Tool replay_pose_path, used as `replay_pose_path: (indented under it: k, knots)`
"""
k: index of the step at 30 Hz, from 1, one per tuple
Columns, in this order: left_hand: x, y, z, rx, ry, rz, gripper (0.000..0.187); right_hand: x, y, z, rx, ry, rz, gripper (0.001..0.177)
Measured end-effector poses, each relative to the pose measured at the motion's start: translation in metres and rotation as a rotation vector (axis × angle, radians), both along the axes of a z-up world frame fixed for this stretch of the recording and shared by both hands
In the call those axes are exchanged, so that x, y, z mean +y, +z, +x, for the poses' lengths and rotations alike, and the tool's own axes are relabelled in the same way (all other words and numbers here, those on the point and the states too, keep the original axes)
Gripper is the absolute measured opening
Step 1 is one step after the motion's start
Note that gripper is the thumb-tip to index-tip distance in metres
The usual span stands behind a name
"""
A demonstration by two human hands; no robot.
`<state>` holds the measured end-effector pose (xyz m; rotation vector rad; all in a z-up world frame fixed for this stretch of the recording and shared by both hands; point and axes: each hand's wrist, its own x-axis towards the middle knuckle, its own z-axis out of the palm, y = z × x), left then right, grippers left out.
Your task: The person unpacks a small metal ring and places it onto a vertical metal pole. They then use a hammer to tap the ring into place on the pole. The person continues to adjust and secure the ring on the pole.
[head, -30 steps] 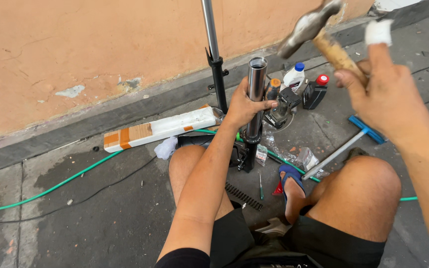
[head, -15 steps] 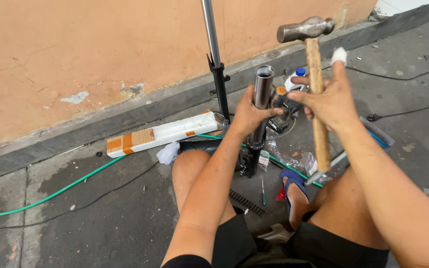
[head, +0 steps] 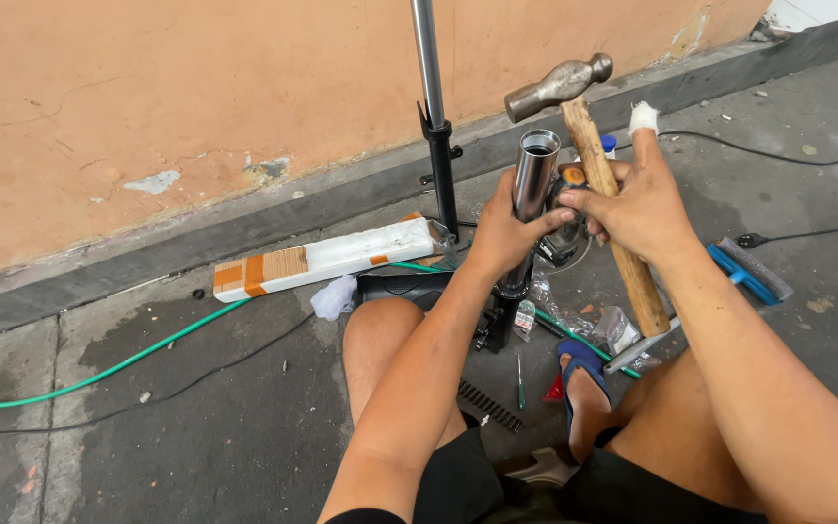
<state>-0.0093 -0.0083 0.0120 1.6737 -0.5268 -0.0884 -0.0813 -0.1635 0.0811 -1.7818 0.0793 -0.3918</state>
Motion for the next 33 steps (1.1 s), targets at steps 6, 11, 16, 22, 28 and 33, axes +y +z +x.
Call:
replay_pose_path:
  k: [6,11,16,22,28,33]
  knots:
    - [0.024,0.004,0.014,-0.095,-0.377,-0.064,0.043,0.007,0.068,-0.028,0.131,-0.152,-0.051,0.063]
    - [0.015,0.004,0.019,-0.061,-0.170,-0.110,0.061,-0.018,0.068,-0.042,-0.079,-0.084,-0.071,0.069]
    - [-0.007,-0.004,0.012,-0.076,0.111,0.027,0.076,-0.024,0.064,-0.053,-0.138,-0.101,-0.126,0.072]
    - [-0.022,-0.032,0.005,0.013,-0.120,0.054,0.060,-0.022,0.054,-0.050,-0.022,-0.208,-0.083,0.072]
    - [-0.029,-0.048,0.013,0.067,-0.099,0.004,0.061,-0.010,0.047,-0.046,0.124,-0.231,-0.013,0.065]
    - [-0.036,-0.075,0.032,0.093,-0.054,-0.133,0.056,-0.019,0.002,-0.025,-0.109,-0.090,0.026,0.067]
